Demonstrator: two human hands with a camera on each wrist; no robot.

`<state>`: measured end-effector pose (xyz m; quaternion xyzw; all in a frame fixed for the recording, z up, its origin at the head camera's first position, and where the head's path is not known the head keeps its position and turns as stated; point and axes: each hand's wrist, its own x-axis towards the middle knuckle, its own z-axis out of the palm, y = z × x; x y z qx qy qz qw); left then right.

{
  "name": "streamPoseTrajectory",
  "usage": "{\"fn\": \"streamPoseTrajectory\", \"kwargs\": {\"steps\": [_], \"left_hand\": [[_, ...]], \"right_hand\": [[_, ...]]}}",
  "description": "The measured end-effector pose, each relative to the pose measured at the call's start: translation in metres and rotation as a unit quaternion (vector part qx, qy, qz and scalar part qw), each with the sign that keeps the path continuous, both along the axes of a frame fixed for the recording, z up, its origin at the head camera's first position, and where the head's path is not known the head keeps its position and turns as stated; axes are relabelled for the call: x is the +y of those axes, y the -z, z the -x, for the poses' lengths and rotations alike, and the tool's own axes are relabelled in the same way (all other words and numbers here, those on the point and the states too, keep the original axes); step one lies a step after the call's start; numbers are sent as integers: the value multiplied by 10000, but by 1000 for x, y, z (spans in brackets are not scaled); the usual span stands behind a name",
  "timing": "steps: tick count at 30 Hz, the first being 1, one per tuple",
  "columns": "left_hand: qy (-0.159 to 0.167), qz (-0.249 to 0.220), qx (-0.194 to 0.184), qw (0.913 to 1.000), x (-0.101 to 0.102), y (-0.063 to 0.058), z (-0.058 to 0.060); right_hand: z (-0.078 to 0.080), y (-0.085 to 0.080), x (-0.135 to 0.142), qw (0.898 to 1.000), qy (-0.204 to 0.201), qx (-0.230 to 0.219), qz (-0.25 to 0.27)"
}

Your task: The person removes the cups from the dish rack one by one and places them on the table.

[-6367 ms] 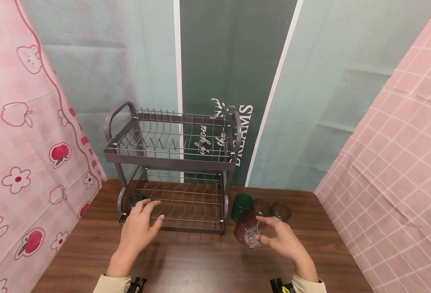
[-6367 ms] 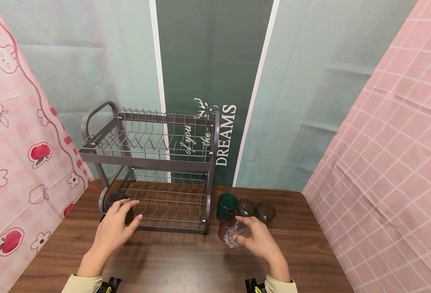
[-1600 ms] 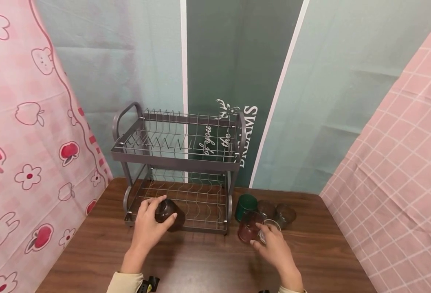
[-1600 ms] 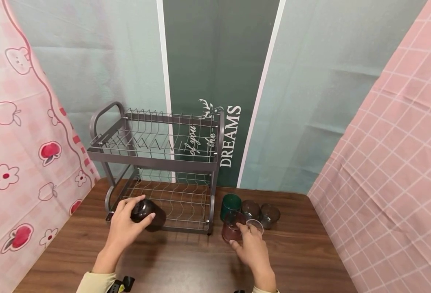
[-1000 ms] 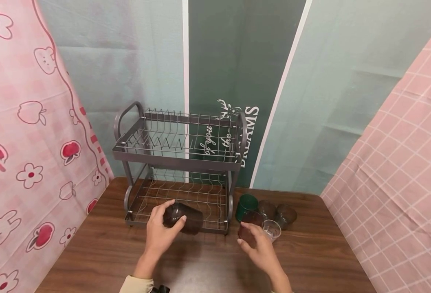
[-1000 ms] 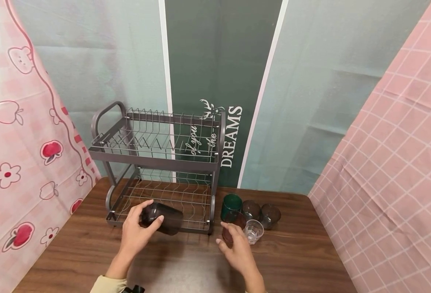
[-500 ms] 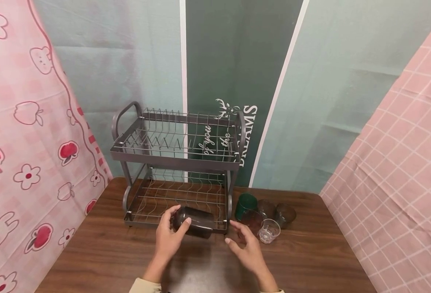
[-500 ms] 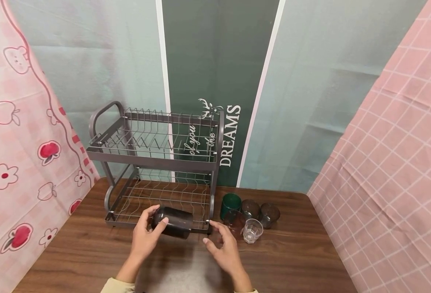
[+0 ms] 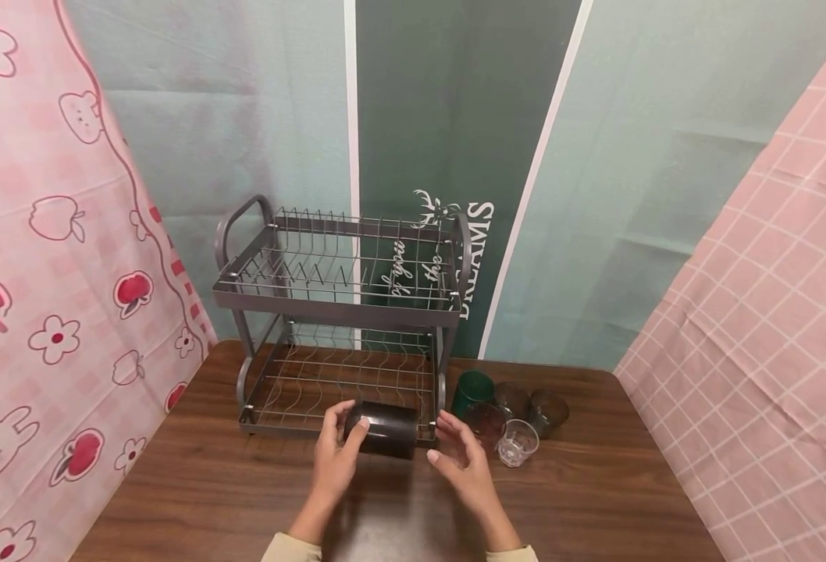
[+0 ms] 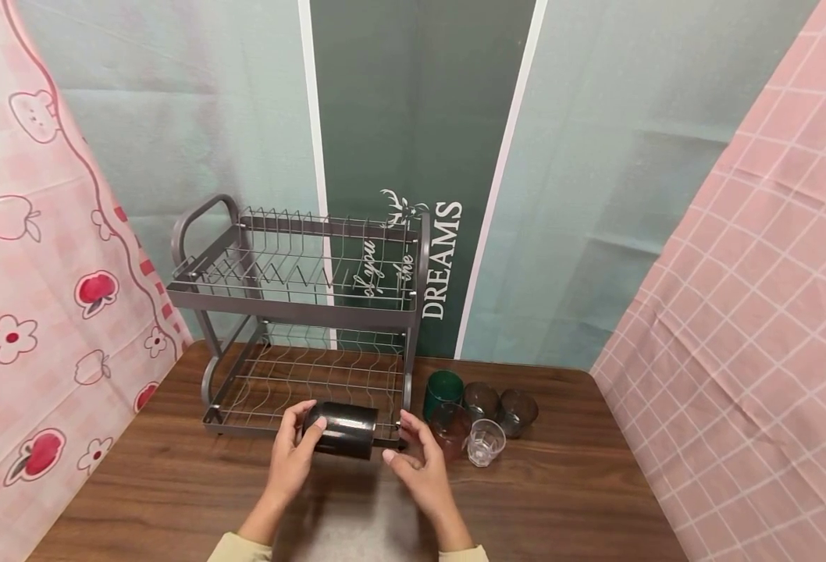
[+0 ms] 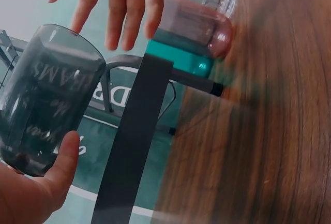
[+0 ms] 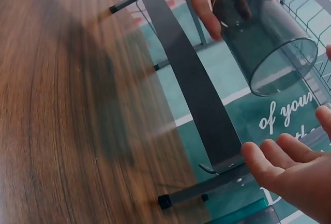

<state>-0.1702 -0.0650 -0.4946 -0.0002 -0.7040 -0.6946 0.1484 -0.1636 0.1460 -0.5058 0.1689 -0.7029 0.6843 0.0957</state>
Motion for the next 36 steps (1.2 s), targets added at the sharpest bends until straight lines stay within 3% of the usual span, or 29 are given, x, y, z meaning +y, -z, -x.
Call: {"fn": "streamPoseTrajectory", "kwargs": {"steps": [5, 9, 20, 29, 32, 36], "left_hand": [[220, -280, -99, 9993, 5, 1, 0], [292, -230, -134, 9992, 9, 2, 0], [393, -303, -39, 9988, 15, 0, -2], [308, 495, 77, 9983, 9, -4, -3], [323, 707, 183, 9968, 9, -3, -3], [358, 1682, 745, 9823, 13, -3, 0]], "right_hand": [[5, -1, -1, 9969, -575, -141, 518], [6, -3, -4, 9903, -964, -443, 898], [8, -4, -13, 9894, -882, -378, 1088], [10, -9, -10, 9926, -508, -217, 1083], [8, -12, -7, 9946, -515, -238, 869], [4, -19, 5, 9992, -232, -190, 275]]}}
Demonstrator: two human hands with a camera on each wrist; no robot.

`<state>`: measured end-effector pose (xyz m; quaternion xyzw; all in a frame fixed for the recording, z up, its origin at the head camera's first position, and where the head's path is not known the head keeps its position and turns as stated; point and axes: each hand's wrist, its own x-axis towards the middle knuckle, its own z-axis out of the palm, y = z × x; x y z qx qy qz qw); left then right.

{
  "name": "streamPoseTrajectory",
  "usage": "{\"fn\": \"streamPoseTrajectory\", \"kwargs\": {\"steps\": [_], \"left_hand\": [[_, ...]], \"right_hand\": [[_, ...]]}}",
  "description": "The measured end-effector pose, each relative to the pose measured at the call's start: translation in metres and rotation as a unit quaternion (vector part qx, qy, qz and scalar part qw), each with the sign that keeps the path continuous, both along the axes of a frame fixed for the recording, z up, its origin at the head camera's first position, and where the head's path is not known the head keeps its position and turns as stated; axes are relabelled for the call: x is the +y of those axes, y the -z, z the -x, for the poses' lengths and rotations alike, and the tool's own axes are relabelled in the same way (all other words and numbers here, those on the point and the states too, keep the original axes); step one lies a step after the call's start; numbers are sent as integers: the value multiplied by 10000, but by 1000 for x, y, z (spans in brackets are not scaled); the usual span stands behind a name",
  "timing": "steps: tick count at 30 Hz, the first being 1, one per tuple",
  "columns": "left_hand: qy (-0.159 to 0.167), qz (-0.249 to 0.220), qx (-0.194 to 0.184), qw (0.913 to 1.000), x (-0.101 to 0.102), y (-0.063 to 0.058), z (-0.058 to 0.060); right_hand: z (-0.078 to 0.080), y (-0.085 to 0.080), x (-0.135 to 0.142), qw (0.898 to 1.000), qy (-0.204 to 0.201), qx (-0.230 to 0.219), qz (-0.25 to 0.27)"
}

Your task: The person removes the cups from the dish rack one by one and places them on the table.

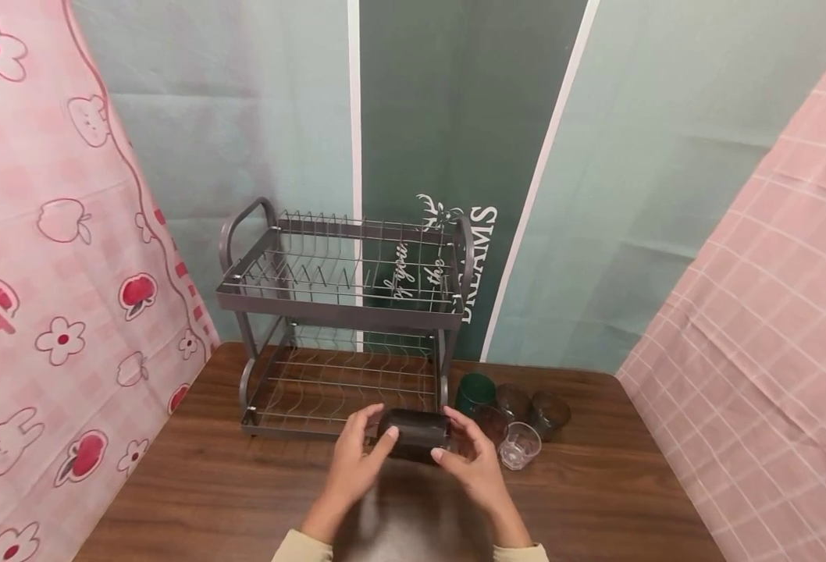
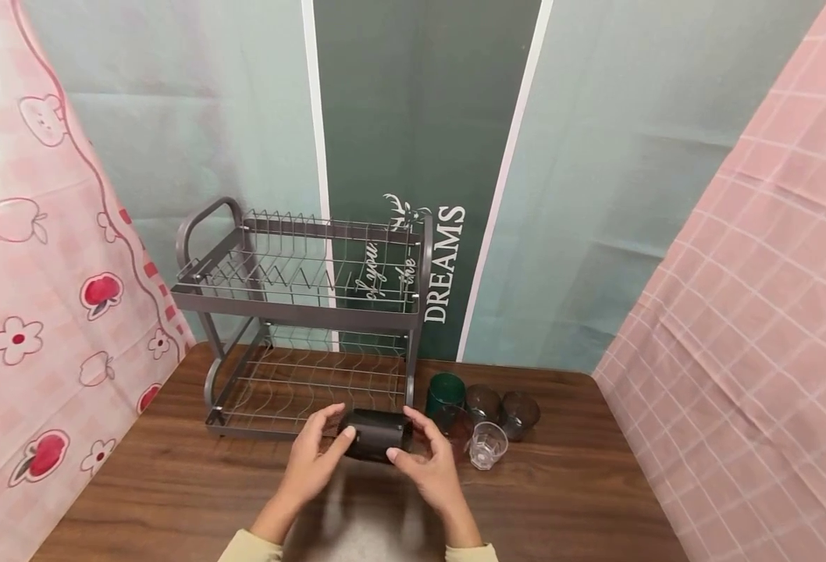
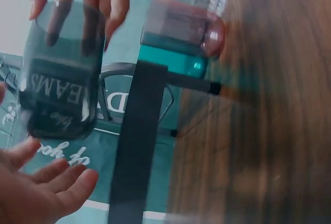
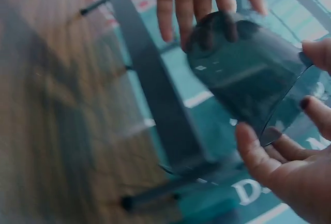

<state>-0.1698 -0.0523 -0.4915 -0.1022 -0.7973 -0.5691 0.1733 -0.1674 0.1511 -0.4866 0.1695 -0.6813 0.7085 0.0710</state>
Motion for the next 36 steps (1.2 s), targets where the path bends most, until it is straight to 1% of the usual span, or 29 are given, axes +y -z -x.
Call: {"fn": "streamPoseTrajectory", "kwargs": {"steps": [3, 7, 10, 12, 14, 17, 20, 21, 26, 29, 34, 36], "left_hand": [[124, 790, 457, 9957, 5, -3, 3], [265, 1484, 567, 9869, 12, -6, 4], [333, 1949, 595, 9785, 18, -6, 4], [363, 2255, 706, 9710, 21, -7, 5], [395, 2556, 808, 9626, 24, -9, 7], [426, 2982, 1000, 9483, 28, -12, 10], [401, 3327, 1179, 9348, 32, -14, 13], [385, 3436, 1239, 9301, 33, -14, 13], [306, 3872, 1420, 9105, 37, -14, 14], [353, 4102, 1425, 9001, 41, -13, 13], [459, 4482, 1423, 8814, 48, -12, 12], [458, 4588, 1439, 8756, 51, -11, 12]], "right_hand": [[-3, -8, 13, 9979, 362, 9, -537], [-8, -25, 26, 9926, 571, 79, -1066], [-14, -39, 32, 9881, 701, 157, -1359], [-15, -43, 36, 9828, 880, 144, -1616], [-13, -41, 43, 9748, 1096, 179, -1936], [-10, -37, 52, 9571, 1377, 339, -2528], [-9, -40, 58, 9397, 1534, 574, -3001], [-10, -41, 59, 9358, 1552, 606, -3108], [-12, -50, 65, 9221, 1501, 761, -3484], [-13, -55, 71, 9152, 1477, 862, -3648], [-15, -64, 79, 9008, 1643, 1070, -3875], [-15, -67, 82, 8943, 1742, 1130, -3963]]}}
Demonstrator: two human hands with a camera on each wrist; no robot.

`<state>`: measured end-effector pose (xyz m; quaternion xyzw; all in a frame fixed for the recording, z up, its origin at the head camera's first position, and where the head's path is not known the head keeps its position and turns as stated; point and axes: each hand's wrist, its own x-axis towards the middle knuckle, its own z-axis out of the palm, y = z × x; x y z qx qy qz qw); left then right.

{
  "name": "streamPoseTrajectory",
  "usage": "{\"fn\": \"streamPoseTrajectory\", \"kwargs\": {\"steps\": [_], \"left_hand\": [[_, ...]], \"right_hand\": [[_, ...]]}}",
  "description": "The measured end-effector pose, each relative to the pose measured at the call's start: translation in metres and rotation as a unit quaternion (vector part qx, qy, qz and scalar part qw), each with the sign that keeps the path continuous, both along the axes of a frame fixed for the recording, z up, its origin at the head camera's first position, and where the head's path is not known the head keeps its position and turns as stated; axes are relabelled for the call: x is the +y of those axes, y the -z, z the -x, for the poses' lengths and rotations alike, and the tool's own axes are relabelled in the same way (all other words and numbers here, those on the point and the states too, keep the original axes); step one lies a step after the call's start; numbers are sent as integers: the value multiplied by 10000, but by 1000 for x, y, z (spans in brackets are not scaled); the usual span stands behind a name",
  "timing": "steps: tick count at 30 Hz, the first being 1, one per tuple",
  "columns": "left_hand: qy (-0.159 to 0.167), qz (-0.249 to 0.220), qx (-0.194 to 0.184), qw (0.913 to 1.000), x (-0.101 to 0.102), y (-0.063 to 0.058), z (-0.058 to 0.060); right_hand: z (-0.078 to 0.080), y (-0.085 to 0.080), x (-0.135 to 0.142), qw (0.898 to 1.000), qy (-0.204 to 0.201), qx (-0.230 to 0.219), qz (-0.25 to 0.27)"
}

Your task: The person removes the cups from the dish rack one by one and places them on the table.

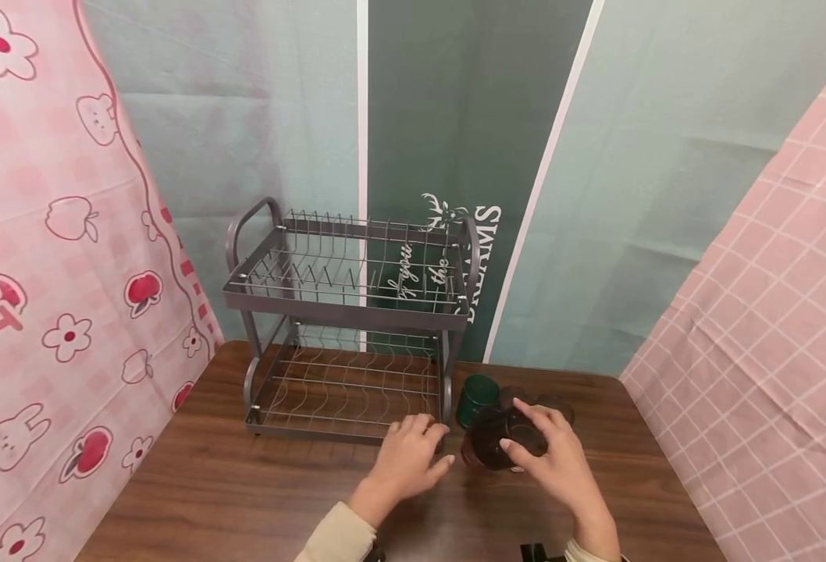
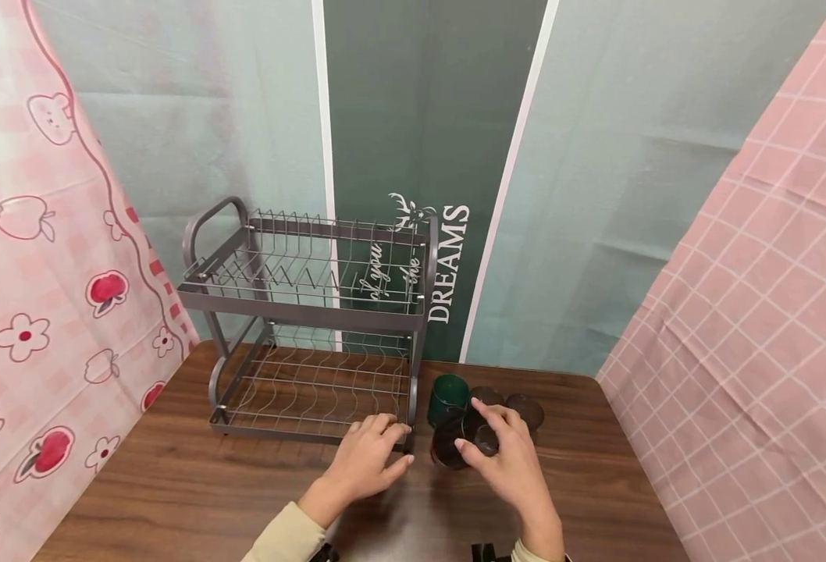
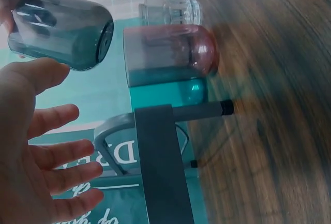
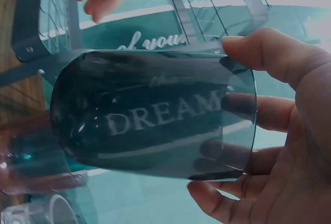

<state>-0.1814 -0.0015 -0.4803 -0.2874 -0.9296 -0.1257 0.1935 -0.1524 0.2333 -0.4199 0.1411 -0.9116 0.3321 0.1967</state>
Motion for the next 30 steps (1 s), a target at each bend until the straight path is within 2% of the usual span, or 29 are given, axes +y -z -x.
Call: {"fn": "streamPoseTrajectory", "kwargs": {"steps": [7, 13, 20, 30], "left_hand": [[82, 199, 175, 9996, 11, 4, -1], [204, 184, 237, 9993, 20, 12, -1], [185, 150, 270, 9994, 26, 19, 0], [177, 228, 194, 9994, 37, 28, -1]], "right_hand": [[-2, -6, 11, 9995, 264, -88, -139], [-3, -8, 22, 9986, 440, -251, -136], [-2, -9, 33, 9958, 801, -275, -335], [7, 7, 52, 9889, 1356, -94, -599]]}}
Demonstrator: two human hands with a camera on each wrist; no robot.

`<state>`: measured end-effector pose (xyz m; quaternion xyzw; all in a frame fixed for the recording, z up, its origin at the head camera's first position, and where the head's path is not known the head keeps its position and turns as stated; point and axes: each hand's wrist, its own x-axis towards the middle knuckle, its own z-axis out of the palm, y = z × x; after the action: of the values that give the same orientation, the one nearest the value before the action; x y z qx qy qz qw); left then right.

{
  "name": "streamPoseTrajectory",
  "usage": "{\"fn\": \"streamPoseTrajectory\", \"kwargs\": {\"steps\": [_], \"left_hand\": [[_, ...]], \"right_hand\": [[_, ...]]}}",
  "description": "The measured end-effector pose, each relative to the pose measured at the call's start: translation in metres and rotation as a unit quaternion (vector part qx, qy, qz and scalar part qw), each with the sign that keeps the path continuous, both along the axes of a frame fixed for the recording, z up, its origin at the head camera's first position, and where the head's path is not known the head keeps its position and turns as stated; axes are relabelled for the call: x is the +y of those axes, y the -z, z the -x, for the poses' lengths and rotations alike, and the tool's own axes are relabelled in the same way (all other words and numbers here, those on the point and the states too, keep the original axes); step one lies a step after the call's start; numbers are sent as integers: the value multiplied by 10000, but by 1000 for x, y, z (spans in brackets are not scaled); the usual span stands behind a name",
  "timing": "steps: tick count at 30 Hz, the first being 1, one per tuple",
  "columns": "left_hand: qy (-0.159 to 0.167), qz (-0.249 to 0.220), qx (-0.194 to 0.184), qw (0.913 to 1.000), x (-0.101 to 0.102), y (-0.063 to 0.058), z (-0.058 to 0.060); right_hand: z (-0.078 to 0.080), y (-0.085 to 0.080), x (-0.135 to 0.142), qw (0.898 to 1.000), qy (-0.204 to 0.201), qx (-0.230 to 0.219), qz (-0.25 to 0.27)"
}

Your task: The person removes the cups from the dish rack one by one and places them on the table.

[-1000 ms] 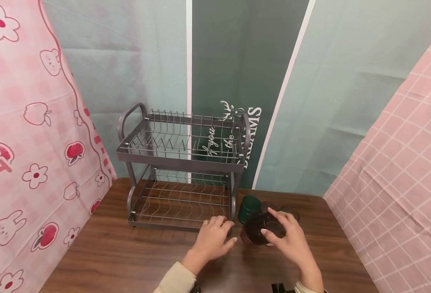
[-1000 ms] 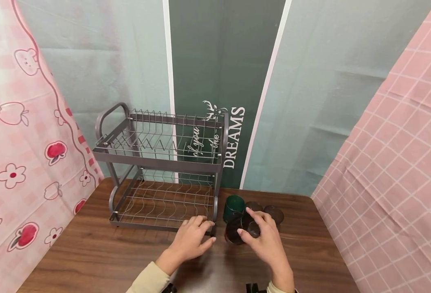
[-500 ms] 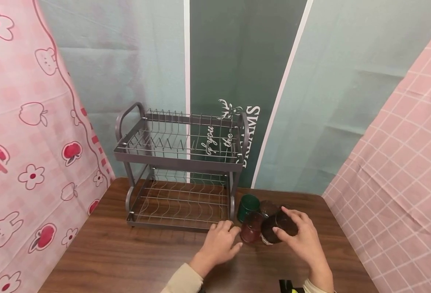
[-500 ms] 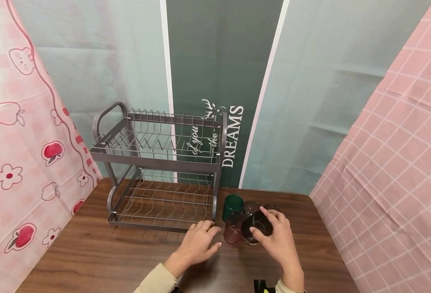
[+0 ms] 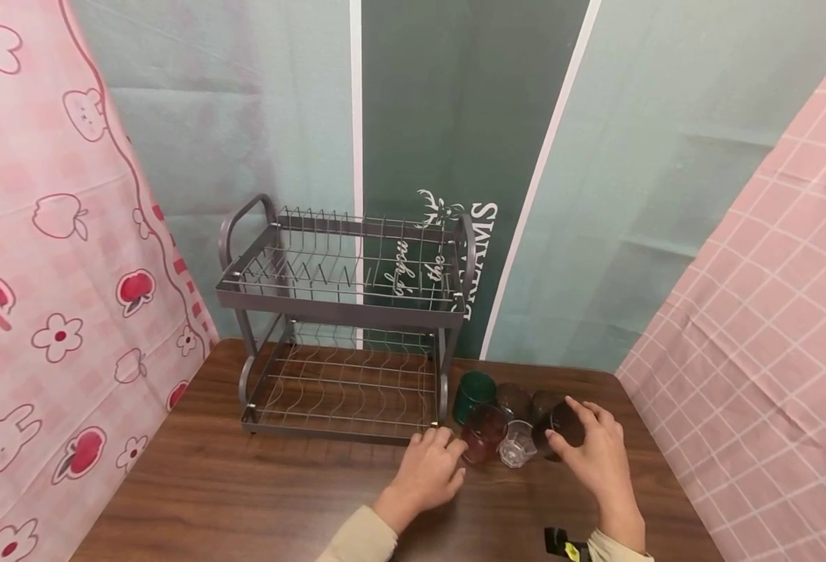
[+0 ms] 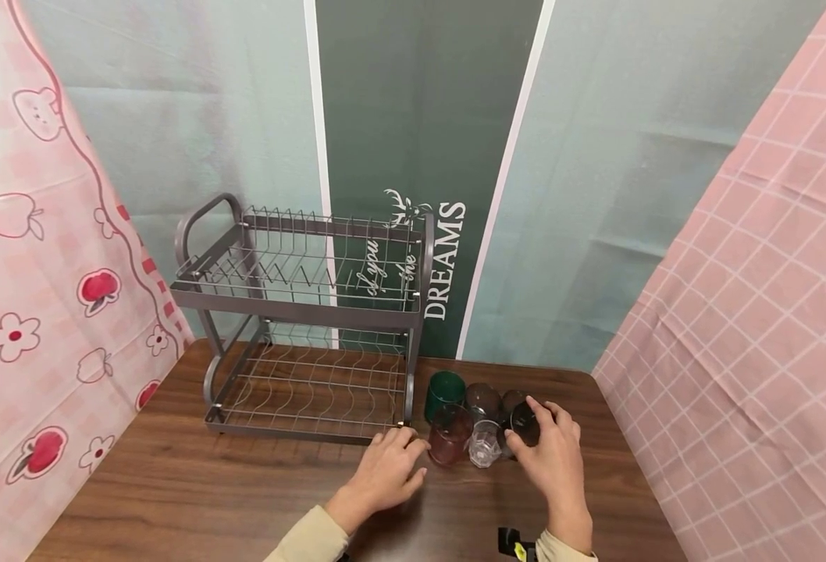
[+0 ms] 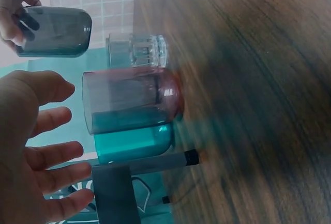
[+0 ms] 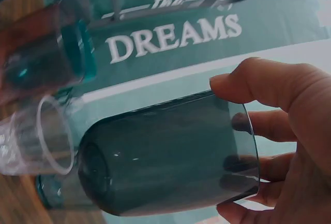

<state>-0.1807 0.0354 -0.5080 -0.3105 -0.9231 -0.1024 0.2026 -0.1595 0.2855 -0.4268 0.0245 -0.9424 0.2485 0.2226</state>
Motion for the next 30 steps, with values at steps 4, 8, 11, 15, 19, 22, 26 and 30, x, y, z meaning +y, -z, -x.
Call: {"fn": "streamPoseTrajectory", "kwargs": {"steps": [4, 8, 11, 15, 19, 22, 26, 30], "left_hand": [[-9, -33, 244, 9997, 3, 4, 0], [30, -44, 544, 9985, 6, 8, -1], [98, -53, 680, 9976, 8, 10, -2], [169, -26, 692, 9975, 12, 10, -3], [213, -5, 510, 9985, 15, 13, -5], [217, -24, 402, 9990, 17, 15, -7], [195, 6, 214, 9996, 20, 19, -8], [166, 19, -123, 9998, 23, 22, -9]], "right_hand": [[4, 10, 8, 9999, 163, 8, -33], [7, 19, 13, 9995, 276, -124, 15], [9, 24, 16, 9992, 345, -193, 54], [13, 30, 21, 9989, 394, -228, 77], [18, 38, 26, 9986, 401, -315, 121], [22, 44, 29, 9982, 402, -409, 147], [25, 52, 33, 9973, 393, -576, 232], [30, 62, 37, 9950, 342, -861, 366]]}}
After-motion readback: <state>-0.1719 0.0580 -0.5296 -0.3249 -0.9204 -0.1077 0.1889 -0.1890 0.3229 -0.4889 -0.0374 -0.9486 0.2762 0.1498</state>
